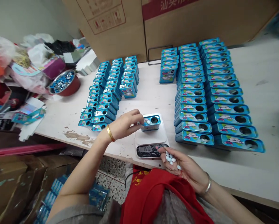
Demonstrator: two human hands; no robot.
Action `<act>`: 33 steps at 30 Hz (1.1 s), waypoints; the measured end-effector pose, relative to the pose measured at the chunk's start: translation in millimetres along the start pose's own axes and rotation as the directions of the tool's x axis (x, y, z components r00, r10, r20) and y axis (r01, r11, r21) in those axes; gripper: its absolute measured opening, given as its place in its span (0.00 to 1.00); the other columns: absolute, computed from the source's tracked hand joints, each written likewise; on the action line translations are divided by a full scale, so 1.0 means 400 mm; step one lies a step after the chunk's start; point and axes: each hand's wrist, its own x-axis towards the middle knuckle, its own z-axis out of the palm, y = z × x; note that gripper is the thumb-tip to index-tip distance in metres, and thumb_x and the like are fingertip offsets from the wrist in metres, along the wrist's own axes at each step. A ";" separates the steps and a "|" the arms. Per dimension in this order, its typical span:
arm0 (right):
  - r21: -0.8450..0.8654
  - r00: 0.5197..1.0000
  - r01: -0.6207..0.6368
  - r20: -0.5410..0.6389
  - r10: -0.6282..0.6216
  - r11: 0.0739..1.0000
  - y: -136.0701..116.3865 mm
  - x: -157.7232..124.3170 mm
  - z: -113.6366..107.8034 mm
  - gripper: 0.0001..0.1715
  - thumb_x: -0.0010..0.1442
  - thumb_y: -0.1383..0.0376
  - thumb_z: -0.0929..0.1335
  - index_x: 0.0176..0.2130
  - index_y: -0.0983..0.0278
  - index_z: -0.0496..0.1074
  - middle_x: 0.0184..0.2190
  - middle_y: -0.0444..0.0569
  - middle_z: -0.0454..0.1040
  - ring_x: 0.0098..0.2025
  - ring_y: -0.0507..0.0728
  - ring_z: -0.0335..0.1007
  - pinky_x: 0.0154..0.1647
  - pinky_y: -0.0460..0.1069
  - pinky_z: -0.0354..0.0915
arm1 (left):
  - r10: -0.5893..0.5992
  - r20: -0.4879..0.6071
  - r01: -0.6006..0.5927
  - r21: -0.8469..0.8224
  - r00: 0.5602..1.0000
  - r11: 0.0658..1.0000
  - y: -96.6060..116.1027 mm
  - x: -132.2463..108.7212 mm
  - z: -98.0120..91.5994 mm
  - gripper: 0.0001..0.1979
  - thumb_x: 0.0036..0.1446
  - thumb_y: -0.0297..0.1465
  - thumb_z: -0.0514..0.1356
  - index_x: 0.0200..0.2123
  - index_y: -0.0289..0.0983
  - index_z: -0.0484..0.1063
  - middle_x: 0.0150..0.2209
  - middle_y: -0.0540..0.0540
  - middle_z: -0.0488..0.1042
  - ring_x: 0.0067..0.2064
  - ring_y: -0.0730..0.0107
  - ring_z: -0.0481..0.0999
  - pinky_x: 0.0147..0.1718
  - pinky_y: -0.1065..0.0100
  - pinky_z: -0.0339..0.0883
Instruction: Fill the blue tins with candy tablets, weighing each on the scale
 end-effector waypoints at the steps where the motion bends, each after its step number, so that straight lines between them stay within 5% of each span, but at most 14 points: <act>1: 0.014 1.000 -0.009 0.014 0.009 1.000 -0.003 0.004 0.008 0.12 0.57 0.62 0.65 0.36 0.68 0.72 0.23 0.44 0.68 0.16 0.43 0.52 0.11 0.38 0.46 | 0.020 -0.022 -0.021 -0.033 1.000 0.999 0.014 0.000 0.000 0.05 0.60 0.30 0.53 0.36 0.36 0.67 0.35 0.46 0.65 0.35 0.73 0.66 0.36 0.70 0.64; 7: 0.109 0.991 -0.022 0.134 0.007 0.994 -0.029 0.018 0.059 0.17 0.60 0.57 0.62 0.34 0.67 0.72 0.23 0.45 0.68 0.17 0.45 0.56 0.11 0.39 0.49 | 0.127 -0.099 -0.135 -0.079 0.987 0.988 0.106 0.003 0.029 0.10 0.60 0.33 0.54 0.43 0.35 0.66 0.39 0.43 0.70 0.39 0.71 0.69 0.38 0.69 0.65; 11: 0.071 0.999 0.028 0.029 -0.030 0.997 -0.036 0.000 0.032 0.12 0.59 0.62 0.64 0.36 0.68 0.72 0.24 0.44 0.67 0.17 0.44 0.53 0.10 0.38 0.47 | -0.054 -0.437 0.025 -0.072 0.898 0.997 0.065 -0.010 0.032 0.07 0.60 0.30 0.54 0.41 0.36 0.68 0.34 0.47 0.71 0.35 0.74 0.69 0.33 0.71 0.63; 13: 0.061 0.999 0.048 -0.021 -0.046 0.997 -0.034 -0.010 0.003 0.11 0.59 0.63 0.64 0.36 0.68 0.72 0.23 0.43 0.66 0.17 0.43 0.52 0.10 0.38 0.47 | -0.128 -0.499 0.090 -0.099 0.857 0.991 0.032 -0.020 0.033 0.06 0.59 0.29 0.55 0.39 0.36 0.69 0.31 0.48 0.70 0.33 0.75 0.68 0.30 0.72 0.61; 18: 0.075 0.991 0.060 -0.121 -0.051 0.995 -0.024 -0.028 -0.050 0.10 0.58 0.63 0.65 0.37 0.68 0.72 0.24 0.43 0.66 0.17 0.43 0.53 0.10 0.38 0.50 | -0.167 -0.471 0.108 -0.150 0.866 0.983 -0.001 -0.025 0.055 0.06 0.59 0.30 0.56 0.39 0.36 0.69 0.30 0.49 0.69 0.32 0.76 0.67 0.29 0.72 0.60; 26: 0.073 0.992 0.055 -0.118 -0.046 0.996 -0.019 -0.039 -0.045 0.10 0.57 0.62 0.66 0.36 0.67 0.72 0.23 0.42 0.66 0.17 0.43 0.51 0.10 0.38 0.49 | -0.166 -0.472 0.109 -0.146 0.866 0.983 0.003 -0.013 0.069 0.06 0.59 0.31 0.55 0.38 0.36 0.69 0.31 0.49 0.70 0.33 0.76 0.68 0.30 0.72 0.60; 33: 0.081 0.994 0.044 -0.100 -0.036 0.996 -0.013 -0.034 -0.044 0.09 0.55 0.63 0.68 0.34 0.66 0.73 0.22 0.41 0.66 0.17 0.43 0.51 0.10 0.38 0.49 | -0.112 -0.368 0.097 -0.057 0.923 0.994 0.006 0.004 0.085 0.09 0.58 0.35 0.56 0.37 0.36 0.69 0.32 0.48 0.70 0.34 0.73 0.67 0.36 0.68 0.61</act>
